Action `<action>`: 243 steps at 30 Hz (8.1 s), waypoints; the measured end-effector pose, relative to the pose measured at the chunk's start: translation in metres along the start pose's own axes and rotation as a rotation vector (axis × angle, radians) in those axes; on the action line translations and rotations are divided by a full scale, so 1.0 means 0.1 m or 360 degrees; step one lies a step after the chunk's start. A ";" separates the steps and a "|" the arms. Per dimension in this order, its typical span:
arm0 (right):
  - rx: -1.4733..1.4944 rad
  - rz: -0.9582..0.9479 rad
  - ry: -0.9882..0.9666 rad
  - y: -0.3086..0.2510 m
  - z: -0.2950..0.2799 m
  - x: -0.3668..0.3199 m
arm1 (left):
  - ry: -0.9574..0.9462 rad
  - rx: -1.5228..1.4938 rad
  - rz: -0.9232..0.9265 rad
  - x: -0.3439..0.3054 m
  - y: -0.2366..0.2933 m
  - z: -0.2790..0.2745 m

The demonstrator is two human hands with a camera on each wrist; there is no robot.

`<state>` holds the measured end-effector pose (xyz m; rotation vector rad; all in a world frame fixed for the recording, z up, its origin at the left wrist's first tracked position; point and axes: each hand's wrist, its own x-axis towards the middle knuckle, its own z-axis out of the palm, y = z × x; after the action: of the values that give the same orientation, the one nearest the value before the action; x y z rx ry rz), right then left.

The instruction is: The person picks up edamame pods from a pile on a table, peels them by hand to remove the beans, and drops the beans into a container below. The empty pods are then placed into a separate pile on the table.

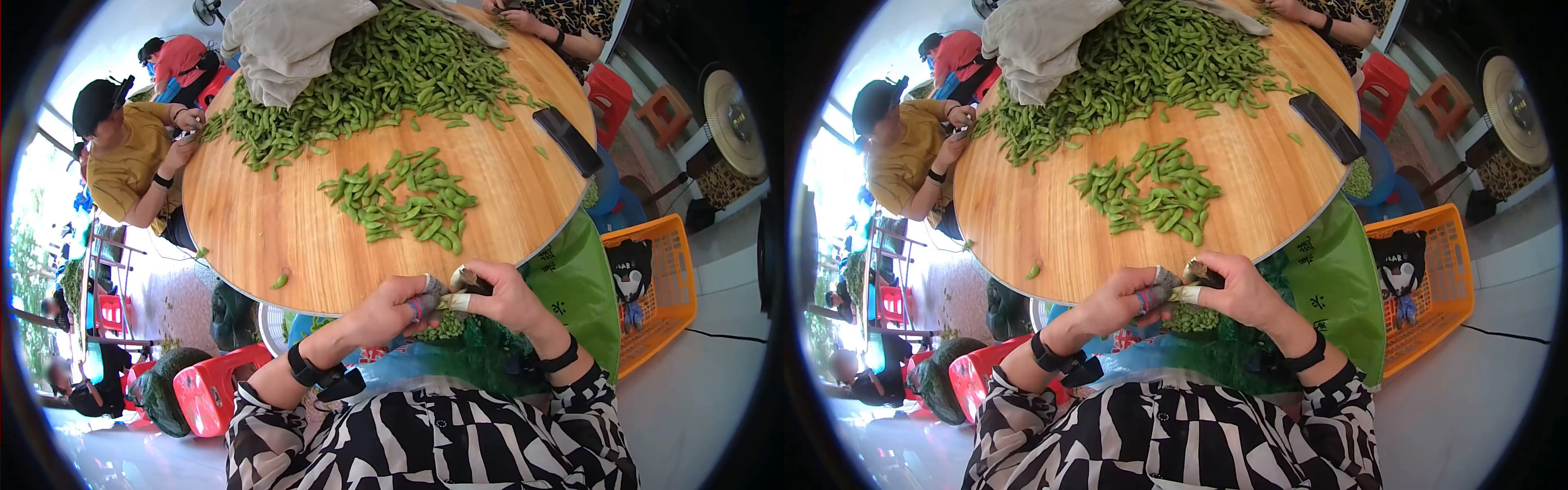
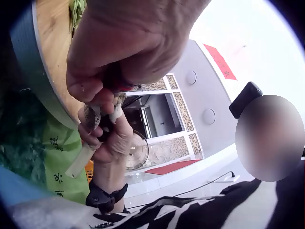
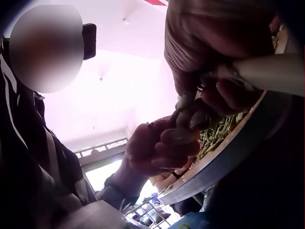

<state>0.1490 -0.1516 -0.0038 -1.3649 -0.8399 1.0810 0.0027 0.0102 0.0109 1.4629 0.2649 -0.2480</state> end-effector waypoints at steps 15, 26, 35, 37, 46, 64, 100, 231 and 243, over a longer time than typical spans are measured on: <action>-0.1012 -0.0409 0.0289 -0.06 0.21 -0.02 | 0.0502 -0.0150 -0.0096 -0.01 0.03 0.21; -0.0736 -0.0373 0.0367 -0.02 0.19 -0.07 | 0.0407 -0.0092 -0.0114 -0.08 0.09 0.24; -0.0517 -0.0181 0.0214 0.03 0.17 -0.14 | 0.0278 0.0097 0.0024 -0.21 0.05 0.20; -0.0458 -0.0152 0.0151 0.04 0.14 -0.16 | 0.0273 0.0059 0.0038 -0.37 0.08 0.12; -0.0785 -0.0363 -0.0314 0.09 0.06 -0.19 | -0.0144 0.2167 -0.0802 -1.12 0.31 -0.47; 0.0106 0.0113 -0.0103 -0.02 0.12 -0.16 | 0.1499 0.2087 0.0491 0.21 -0.04 -1.03; 0.1006 0.0135 -0.0073 -0.05 0.25 0.02 | 0.0491 -0.0611 0.0350 0.12 0.05 -0.16; 0.1348 0.0077 -0.0170 -0.01 0.29 -0.04 | 0.0567 0.0612 0.0892 0.01 0.18 -0.07; 0.1009 -0.0058 0.0089 -0.10 0.28 -0.10 | 0.0533 -0.0115 0.0559 0.00 0.22 -0.04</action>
<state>0.1204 -0.1505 0.0097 -0.8360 -0.4187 1.1464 0.0099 0.0161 0.0313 1.4482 0.2776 0.2908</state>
